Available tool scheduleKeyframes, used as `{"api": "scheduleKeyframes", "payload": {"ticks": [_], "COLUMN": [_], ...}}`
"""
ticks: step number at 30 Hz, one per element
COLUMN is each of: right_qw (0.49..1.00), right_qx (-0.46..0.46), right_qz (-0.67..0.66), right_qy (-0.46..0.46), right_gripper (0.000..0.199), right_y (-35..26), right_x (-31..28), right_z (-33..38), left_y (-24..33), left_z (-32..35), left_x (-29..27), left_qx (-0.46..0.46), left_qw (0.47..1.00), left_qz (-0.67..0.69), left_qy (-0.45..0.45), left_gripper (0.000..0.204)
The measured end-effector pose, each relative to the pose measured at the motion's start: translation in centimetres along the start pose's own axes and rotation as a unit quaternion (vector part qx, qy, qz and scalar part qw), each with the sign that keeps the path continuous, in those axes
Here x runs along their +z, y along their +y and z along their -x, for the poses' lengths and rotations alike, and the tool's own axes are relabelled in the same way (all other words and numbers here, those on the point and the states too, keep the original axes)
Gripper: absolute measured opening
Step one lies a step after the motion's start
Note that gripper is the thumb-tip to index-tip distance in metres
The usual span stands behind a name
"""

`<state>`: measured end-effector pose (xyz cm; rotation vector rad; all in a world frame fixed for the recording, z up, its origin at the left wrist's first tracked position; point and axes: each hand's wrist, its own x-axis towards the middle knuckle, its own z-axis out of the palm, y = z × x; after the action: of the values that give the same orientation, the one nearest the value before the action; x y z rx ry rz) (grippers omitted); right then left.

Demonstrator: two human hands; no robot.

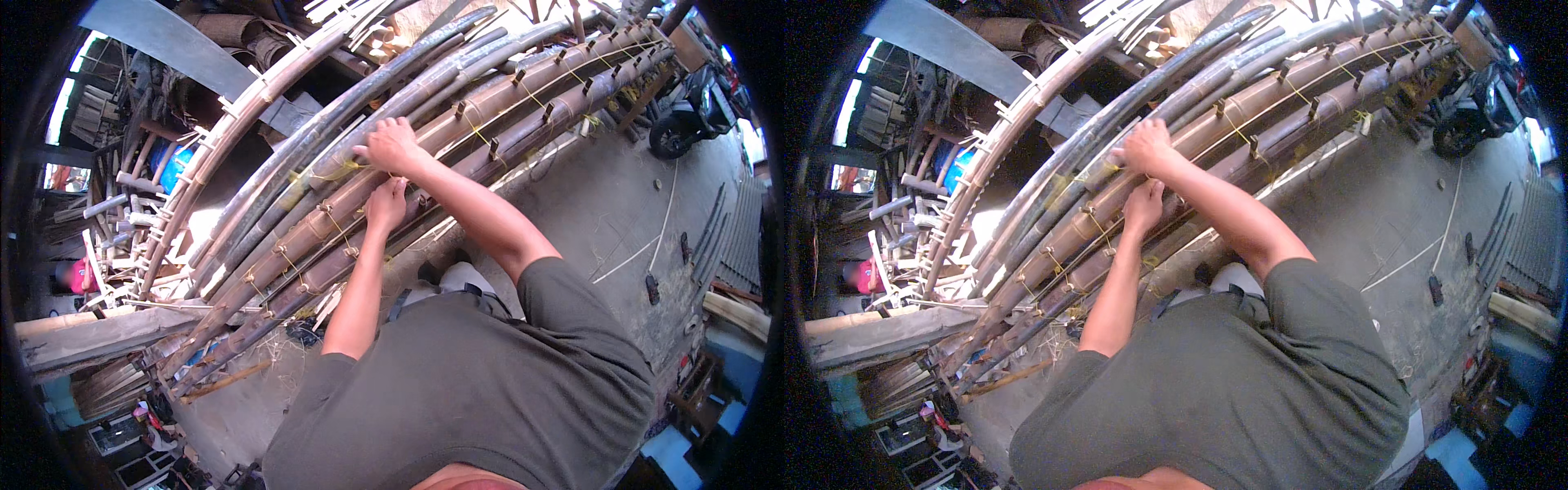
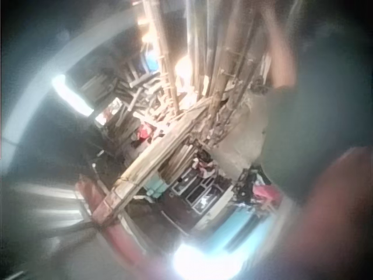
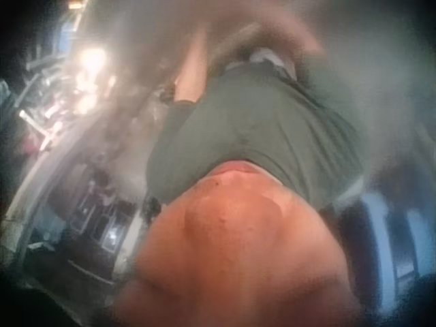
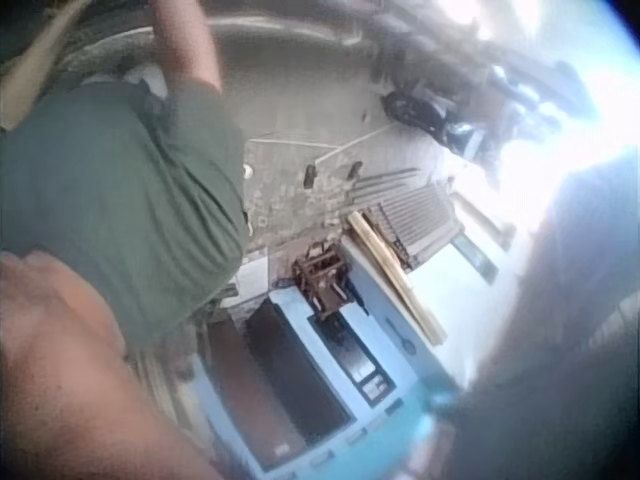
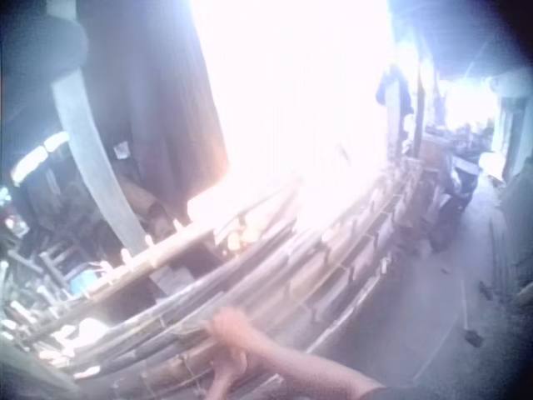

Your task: The person repeatedly ties yellow string around a bundle of long bamboo poles arranged horizontally on a rack. They walk along the length of the poles, wrapping and knotting the string at multiple intervals to secure the bundle.

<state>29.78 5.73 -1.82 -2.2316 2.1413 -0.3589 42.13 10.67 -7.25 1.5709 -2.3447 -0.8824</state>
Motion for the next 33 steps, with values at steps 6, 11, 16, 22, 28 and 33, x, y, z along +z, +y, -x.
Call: {"api": "scheduleKeyframes", "payload": {"ticks": [6, 11, 16, 22, 28, 33], "right_qw": [0.756, 0.931, 0.912, 0.952, 0.958, 0.765], "right_qx": [-0.050, -0.255, -0.144, -0.170, -0.105, -0.029], "right_qz": [-0.630, -0.238, -0.361, -0.248, -0.268, -0.595], "right_qy": [-0.169, -0.110, -0.131, -0.059, -0.014, -0.243], "right_gripper": [0.048, 0.037, 0.046, 0.043, 0.017, 0.035], "right_y": [2.1, 2.5, 0.7, 0.5, -4.6, -12.0], "right_x": [-3.4, 5.3, 3.1, 3.8, 4.4, 7.7], "right_z": [1.0, 18.3, 17.8, 19.1, 20.0, 21.4], "left_y": [-0.4, 0.3, 3.1, -4.4, -5.2, -9.7], "left_z": [0.7, 0.2, -3.6, -11.9, -10.9, -0.4], "left_x": [0.1, 0.7, -4.7, -1.7, -4.6, -12.0], "left_qx": [-0.006, 0.022, 0.073, 0.019, 0.049, 0.004], "left_qw": [0.998, 0.993, 0.925, 0.978, 0.997, 0.996], "left_qz": [0.018, 0.083, 0.369, 0.198, 0.058, -0.062], "left_qy": [0.060, 0.078, 0.060, 0.067, 0.005, 0.065], "left_gripper": [0.033, 0.031, 0.022, 0.025, 0.031, 0.031]}}
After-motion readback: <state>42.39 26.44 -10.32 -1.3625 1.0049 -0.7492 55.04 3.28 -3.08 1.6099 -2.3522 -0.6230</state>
